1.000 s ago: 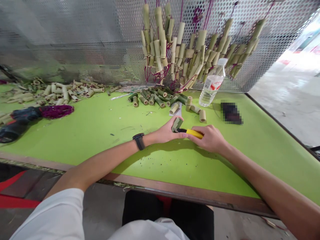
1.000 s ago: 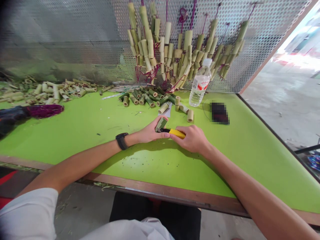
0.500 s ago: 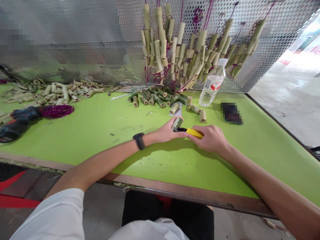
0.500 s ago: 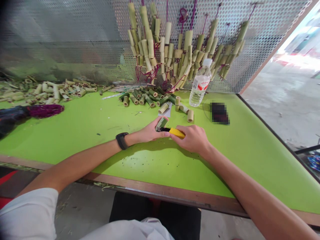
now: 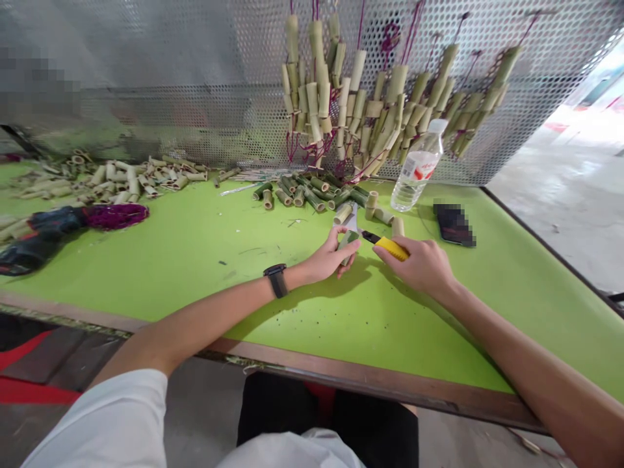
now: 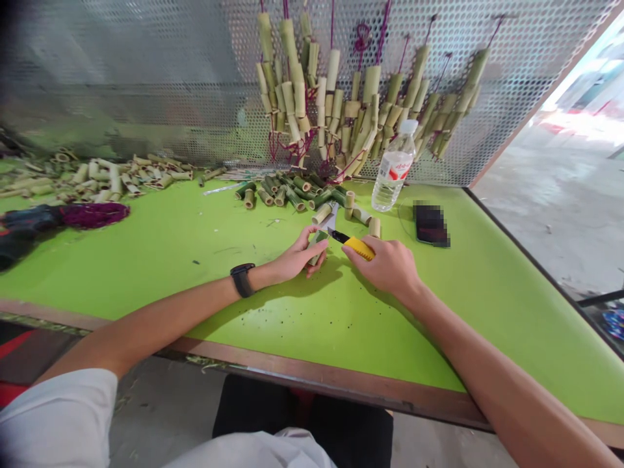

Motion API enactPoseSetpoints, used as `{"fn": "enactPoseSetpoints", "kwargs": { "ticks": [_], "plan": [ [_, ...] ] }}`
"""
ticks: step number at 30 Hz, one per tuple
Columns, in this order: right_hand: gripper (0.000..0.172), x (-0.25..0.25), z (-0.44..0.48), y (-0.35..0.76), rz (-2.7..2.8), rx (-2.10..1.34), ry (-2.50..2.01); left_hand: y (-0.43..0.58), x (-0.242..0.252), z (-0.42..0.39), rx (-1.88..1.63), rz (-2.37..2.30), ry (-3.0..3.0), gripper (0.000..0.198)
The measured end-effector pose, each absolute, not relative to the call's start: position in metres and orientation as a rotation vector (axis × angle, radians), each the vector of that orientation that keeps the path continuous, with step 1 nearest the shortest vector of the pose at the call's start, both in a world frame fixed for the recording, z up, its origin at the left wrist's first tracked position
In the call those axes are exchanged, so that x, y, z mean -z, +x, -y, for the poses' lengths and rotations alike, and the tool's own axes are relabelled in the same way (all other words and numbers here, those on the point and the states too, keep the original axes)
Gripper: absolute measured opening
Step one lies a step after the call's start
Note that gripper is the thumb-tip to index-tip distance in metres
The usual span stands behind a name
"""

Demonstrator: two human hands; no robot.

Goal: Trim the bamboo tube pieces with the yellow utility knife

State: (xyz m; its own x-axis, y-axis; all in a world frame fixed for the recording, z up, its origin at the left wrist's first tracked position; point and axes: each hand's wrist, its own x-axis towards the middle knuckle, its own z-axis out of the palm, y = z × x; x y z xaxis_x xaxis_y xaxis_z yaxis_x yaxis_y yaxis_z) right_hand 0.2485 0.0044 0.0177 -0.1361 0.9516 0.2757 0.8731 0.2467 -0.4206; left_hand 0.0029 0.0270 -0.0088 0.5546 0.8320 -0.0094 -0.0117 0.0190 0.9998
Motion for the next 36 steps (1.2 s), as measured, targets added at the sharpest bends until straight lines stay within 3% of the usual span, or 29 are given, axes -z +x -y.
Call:
{"fn": "enactPoseSetpoints", "kwargs": {
  "ticks": [5,18,23,30,36],
  "plan": [
    [0.078,-0.016,-0.007,0.252,1.986,-0.250,-1.678,0.006,0.011,-0.030,-0.813,-0.737,1.338,0.032],
    [0.066,-0.011,-0.007,0.251,2.138,-0.313,-1.595,0.011,0.007,-0.034,-1.018,-0.764,1.009,0.016],
    [0.063,-0.010,-0.007,0.251,2.218,-0.388,-1.628,0.009,0.009,-0.035,-0.969,-0.771,1.031,0.027],
    [0.069,-0.010,-0.007,0.251,2.240,-0.453,-1.589,0.004,0.002,-0.028,-0.865,-0.810,1.282,0.072],
    [0.065,-0.012,-0.006,0.250,2.246,-0.412,-1.610,0.003,-0.009,-0.022,-0.819,-0.881,1.367,0.082]
  ]
}}
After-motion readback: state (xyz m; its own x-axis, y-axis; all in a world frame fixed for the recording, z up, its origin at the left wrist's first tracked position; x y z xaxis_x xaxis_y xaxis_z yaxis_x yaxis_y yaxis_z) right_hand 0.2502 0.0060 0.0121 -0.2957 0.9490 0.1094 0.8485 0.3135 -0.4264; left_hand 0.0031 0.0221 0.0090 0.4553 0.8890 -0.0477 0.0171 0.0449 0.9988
